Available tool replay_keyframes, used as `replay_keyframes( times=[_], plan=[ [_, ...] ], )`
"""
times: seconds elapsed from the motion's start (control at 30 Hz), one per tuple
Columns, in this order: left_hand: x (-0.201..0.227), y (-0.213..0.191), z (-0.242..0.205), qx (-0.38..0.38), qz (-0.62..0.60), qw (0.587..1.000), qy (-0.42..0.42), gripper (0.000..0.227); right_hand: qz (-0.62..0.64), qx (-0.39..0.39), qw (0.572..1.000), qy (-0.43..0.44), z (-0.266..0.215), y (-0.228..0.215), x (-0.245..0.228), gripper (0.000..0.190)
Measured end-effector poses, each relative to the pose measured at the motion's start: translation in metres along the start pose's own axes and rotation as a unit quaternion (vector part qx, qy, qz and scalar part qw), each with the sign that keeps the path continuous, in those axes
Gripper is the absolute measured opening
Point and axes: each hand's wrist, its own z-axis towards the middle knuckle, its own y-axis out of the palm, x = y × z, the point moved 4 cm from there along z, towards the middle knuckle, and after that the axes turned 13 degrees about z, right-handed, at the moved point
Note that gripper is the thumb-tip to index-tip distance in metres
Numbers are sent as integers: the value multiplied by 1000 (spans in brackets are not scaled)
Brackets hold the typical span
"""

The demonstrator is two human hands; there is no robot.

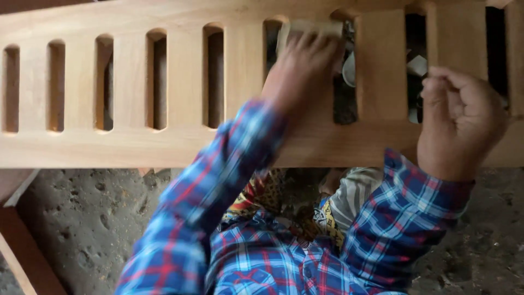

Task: The person sands a wooden piece with multiple rectangular cutouts using a sanding block. They rub the block along the edges and surfaces of the cutouts and the flat areas of the wood.

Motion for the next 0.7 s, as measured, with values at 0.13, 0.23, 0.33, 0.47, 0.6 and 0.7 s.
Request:
replay_keyframes(
  times=[0.13,0.23,0.33,0.47,0.6,0.7],
  plan=[
    [49,-104,-63,-27,-46,998,29,38,28,-1,999,24,2,-3,0,42],
    [56,-100,-91,-112,-116,987,27,47,43,0,999,29,-1,-1,2,34],
    [37,-109,-50,-51,-173,981,71,33,23,-12,999,32,-1,6,-1,31],
    [-10,-38,3,10,-136,991,-13,26,-11,-19,1000,14,0,9,-3,31],
    [-18,-18,25,8,-65,998,-22,25,-43,-28,999,5,-1,3,1,36],
    [-1,-47,6,31,14,998,59,20,-54,-27,998,16,-3,0,-1,29]
  ],
)
